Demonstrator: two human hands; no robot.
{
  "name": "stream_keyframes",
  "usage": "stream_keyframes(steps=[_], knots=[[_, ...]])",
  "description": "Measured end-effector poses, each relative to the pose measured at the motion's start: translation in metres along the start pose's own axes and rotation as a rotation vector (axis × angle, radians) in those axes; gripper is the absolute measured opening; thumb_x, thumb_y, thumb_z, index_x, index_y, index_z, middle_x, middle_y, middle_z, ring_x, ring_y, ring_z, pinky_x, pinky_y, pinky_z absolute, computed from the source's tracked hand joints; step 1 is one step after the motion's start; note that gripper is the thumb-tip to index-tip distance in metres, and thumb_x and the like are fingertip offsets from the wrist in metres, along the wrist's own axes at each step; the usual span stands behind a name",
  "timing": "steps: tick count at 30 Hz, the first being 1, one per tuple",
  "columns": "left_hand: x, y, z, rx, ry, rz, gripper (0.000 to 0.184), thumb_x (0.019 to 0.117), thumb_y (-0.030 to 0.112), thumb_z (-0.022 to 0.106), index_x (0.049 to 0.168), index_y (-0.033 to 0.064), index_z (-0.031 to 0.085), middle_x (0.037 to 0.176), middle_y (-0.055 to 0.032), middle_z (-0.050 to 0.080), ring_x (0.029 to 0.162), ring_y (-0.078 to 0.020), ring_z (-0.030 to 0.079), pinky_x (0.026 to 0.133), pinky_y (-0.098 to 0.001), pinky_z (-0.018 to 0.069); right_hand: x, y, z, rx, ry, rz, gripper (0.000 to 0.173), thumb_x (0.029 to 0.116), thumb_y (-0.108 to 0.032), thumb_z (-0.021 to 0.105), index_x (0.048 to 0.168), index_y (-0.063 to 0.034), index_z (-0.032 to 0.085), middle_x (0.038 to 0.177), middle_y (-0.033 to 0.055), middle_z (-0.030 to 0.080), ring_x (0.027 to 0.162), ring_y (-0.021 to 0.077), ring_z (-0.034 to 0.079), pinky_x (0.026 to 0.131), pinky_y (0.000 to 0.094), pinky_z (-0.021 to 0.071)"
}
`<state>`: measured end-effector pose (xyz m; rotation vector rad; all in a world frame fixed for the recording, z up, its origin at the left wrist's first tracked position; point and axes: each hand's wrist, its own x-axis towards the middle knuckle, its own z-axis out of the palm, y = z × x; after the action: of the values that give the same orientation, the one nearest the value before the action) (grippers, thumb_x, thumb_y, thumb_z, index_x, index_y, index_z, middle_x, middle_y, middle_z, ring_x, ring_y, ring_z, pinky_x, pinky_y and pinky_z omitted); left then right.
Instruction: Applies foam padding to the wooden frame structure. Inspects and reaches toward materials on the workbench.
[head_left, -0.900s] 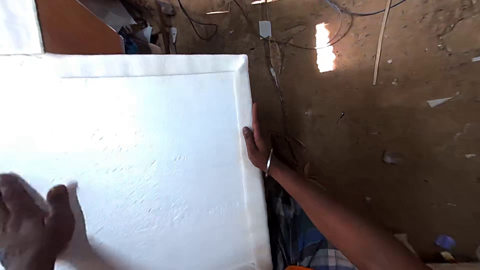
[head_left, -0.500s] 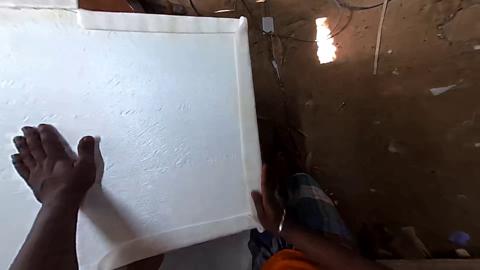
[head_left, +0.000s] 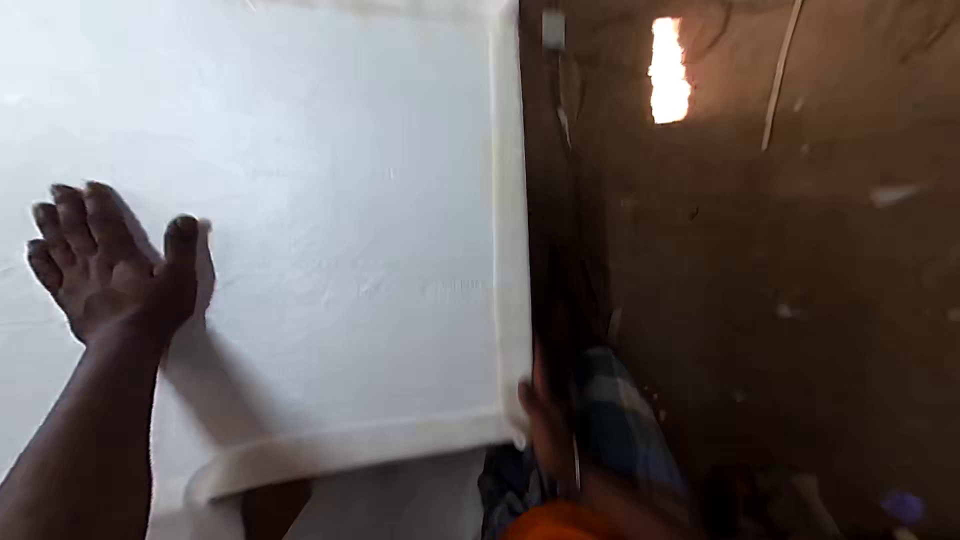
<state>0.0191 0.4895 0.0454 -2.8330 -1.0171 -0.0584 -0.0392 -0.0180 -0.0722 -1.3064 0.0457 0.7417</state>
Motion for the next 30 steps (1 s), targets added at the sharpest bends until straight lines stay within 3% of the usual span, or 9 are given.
stream_keyframes(steps=[2,6,10,14,19,24,26,28,30], knots=[[-0.002,0.009,-0.005,-0.032,0.020,0.029,0.101,0.0905,0.086,0.027,0.166,0.0199,0.017,0.173,-0.0108,0.015,0.160,-0.0325,0.010,0.126,-0.0623,0.0089,0.002,-0.006,-0.002,0.039,0.025,0.032,0.071,0.1090,-0.028,0.038,0.162,0.0043,0.003,0.170,0.0224,0.006,0.158,0.0174,0.013,0.129,0.0337,0.0173],[-0.001,0.013,-0.006,-0.057,0.089,0.067,0.106,0.0878,0.087,0.026,0.165,0.0145,0.023,0.171,-0.0162,0.020,0.158,-0.0381,0.014,0.126,-0.0615,0.0088,0.107,-0.049,-0.014,-0.025,0.054,-0.037,0.069,0.1086,-0.025,0.039,0.164,-0.0007,0.007,0.171,0.0179,0.007,0.158,0.0167,0.014,0.128,0.0331,0.0169],[0.003,0.011,0.000,-0.068,0.086,0.029,0.106,0.0869,0.087,0.028,0.164,0.0136,0.027,0.170,-0.0133,0.024,0.158,-0.0347,0.017,0.126,-0.0603,0.0098,0.185,-0.088,-0.022,0.012,0.119,0.026,0.062,0.1087,-0.027,0.042,0.162,-0.0047,0.021,0.165,0.0161,0.030,0.147,0.0173,0.039,0.119,0.0352,0.0388],[0.007,0.012,0.003,-0.069,0.128,0.007,0.105,0.0860,0.088,0.028,0.163,0.0164,0.029,0.169,-0.0094,0.027,0.158,-0.0298,0.021,0.127,-0.0568,0.0129,0.255,-0.122,-0.028,-0.002,0.139,0.055,0.055,0.1101,-0.029,0.040,0.158,-0.0046,0.030,0.153,0.0170,0.047,0.133,0.0184,0.054,0.109,0.0364,0.0488],[0.009,0.010,0.005,-0.022,0.127,-0.032,0.103,0.0849,0.088,0.030,0.163,0.0212,0.031,0.170,-0.0024,0.028,0.158,-0.0236,0.021,0.128,-0.0526,0.0141,0.364,-0.182,-0.036,0.019,0.036,0.011,0.057,0.1119,-0.044,0.027,0.151,-0.0065,0.043,0.137,0.0161,0.062,0.124,0.0219,0.062,0.102,0.0434,0.0547],[0.013,0.019,-0.002,0.007,0.042,-0.111,0.099,0.0885,0.086,0.028,0.163,0.0210,0.032,0.171,-0.0056,0.024,0.159,-0.0280,0.017,0.128,-0.0575,0.0099,0.447,-0.258,-0.054,0.123,-0.152,0.067,0.095,0.0976,-0.075,0.004,0.156,-0.0058,0.035,0.149,0.0141,0.053,0.136,0.0236,0.052,0.112,0.0479,0.0450],[0.005,0.044,-0.002,-0.009,0.043,-0.253,0.094,0.0929,0.082,0.029,0.164,0.0207,0.028,0.172,-0.0107,0.017,0.160,-0.0335,0.010,0.127,-0.0613,0.0054,0.473,-0.289,-0.067,-0.001,-0.149,0.049,0.085,0.1035,-0.066,0.007,0.149,-0.0021,0.038,0.139,0.0144,0.056,0.125,0.0208,0.056,0.104,0.0430,0.0486],[-0.030,0.103,0.006,-0.056,0.114,-0.446,0.087,0.1009,0.068,0.034,0.165,0.0109,0.022,0.172,-0.0170,0.012,0.159,-0.0375,0.006,0.126,-0.0638,0.0073,0.501,-0.317,-0.081,-0.230,-0.213,-0.061,0.058,0.1097,-0.052,0.025,0.141,-0.0073,0.046,0.133,0.0044,0.059,0.118,0.0084,0.058,0.098,0.0301,0.0501],[-0.098,0.184,0.005,-0.145,0.147,-0.682,0.085,0.1021,0.063,0.039,0.166,0.0111,0.016,0.174,-0.0134,0.005,0.160,-0.0315,0.002,0.129,-0.0586,0.0076,0.532,-0.340,-0.089,-0.426,-0.438,0.019,0.061,0.1107,-0.046,0.032,0.158,-0.0085,0.030,0.159,0.0064,0.042,0.142,0.0118,0.045,0.115,0.0318,0.0403]])
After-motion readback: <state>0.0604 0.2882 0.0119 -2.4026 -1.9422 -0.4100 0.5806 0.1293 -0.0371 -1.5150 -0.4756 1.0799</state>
